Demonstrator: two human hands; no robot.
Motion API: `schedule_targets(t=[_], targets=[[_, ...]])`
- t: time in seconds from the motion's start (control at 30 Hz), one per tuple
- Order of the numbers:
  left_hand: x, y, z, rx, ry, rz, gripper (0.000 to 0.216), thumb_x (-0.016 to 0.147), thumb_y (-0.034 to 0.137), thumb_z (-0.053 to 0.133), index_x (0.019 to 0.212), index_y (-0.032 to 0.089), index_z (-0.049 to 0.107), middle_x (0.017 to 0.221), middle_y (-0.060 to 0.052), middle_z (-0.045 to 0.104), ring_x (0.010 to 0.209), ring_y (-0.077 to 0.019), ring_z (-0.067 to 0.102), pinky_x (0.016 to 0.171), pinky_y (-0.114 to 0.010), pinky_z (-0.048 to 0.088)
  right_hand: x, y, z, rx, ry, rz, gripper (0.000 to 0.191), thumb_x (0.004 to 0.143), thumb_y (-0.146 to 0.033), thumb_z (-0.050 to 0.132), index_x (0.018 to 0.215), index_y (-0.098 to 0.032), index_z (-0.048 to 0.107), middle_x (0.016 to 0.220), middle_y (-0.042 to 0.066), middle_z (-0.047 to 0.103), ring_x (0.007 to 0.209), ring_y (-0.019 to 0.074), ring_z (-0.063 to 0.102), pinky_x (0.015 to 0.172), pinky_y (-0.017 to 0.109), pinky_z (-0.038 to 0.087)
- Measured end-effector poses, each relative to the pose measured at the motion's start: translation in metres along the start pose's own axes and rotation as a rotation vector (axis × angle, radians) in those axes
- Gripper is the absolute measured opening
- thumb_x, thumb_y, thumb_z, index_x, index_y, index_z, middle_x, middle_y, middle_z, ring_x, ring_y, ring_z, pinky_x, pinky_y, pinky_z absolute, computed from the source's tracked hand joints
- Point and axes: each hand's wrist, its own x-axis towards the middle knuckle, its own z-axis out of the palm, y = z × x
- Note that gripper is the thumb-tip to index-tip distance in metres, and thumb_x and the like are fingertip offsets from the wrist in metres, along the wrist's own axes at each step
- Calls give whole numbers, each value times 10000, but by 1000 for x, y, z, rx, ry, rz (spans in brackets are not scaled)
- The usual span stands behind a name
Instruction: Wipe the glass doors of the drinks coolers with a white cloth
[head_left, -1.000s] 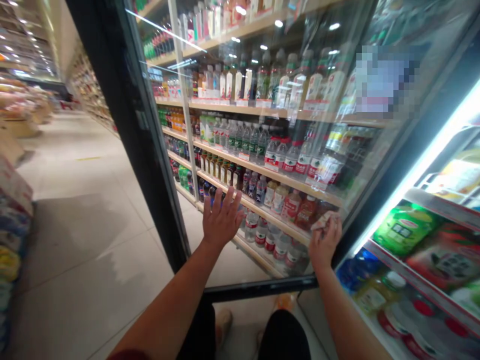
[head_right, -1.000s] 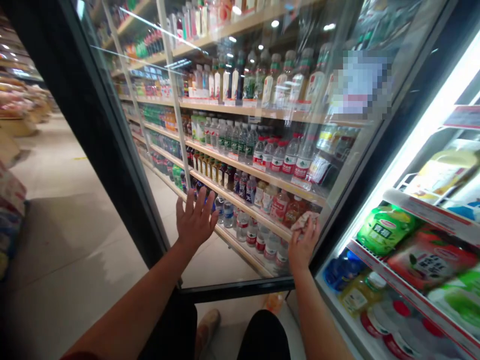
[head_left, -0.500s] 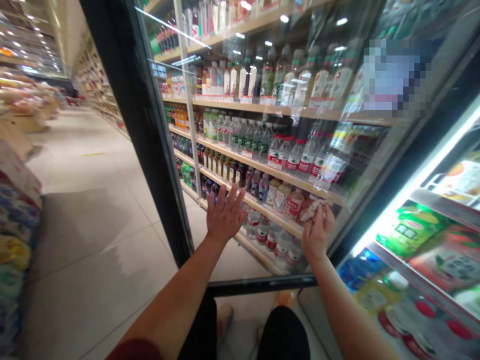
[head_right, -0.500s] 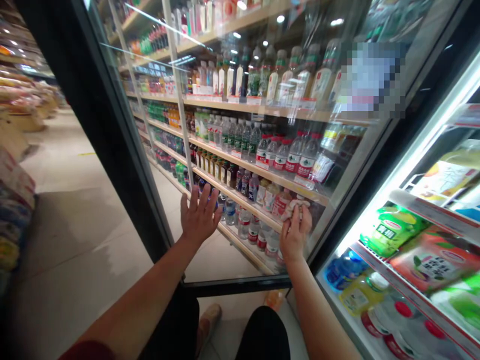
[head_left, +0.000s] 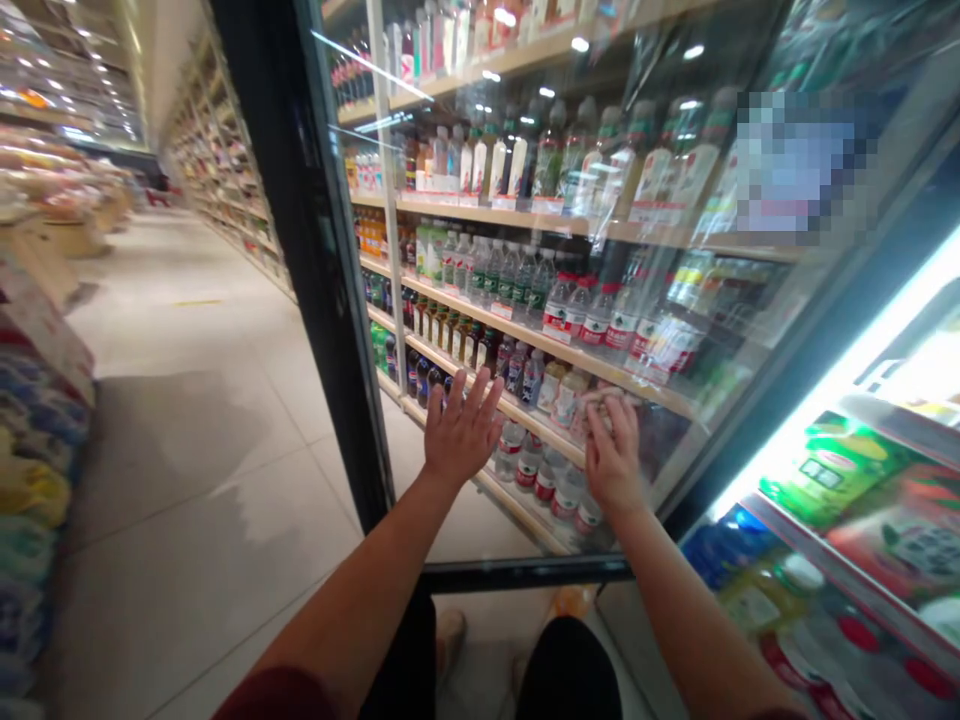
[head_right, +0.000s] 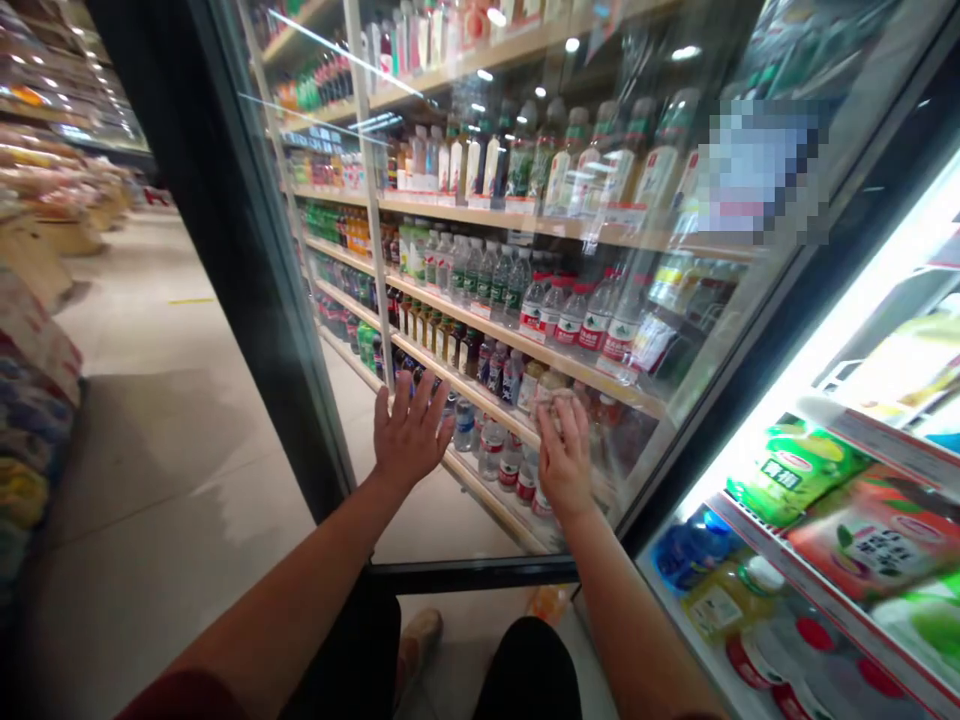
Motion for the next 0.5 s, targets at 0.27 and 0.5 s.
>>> schedule_targets(t=[0.27,0.5], targets=[[-2,0,1,-14,-28,-23,652,961,358,545,1556,246,304,1532,-89,413,1509,-246,183,1260,-451,36,72,20,-9,-58,291,243,516,933,-144,411,1442,-162,490,1505,185,407,1431,316,392,1145,617,372],[0,1,-2,-37,-24,-19,695,961,356,562,1572,247,250,1530,-85,414,1510,-235,164,1262,-437,33,6,-36,15,34,-59,-93,587,909,-77,503,1466,-258,460,1445,122,512,1453,280,364,1141,525,425]])
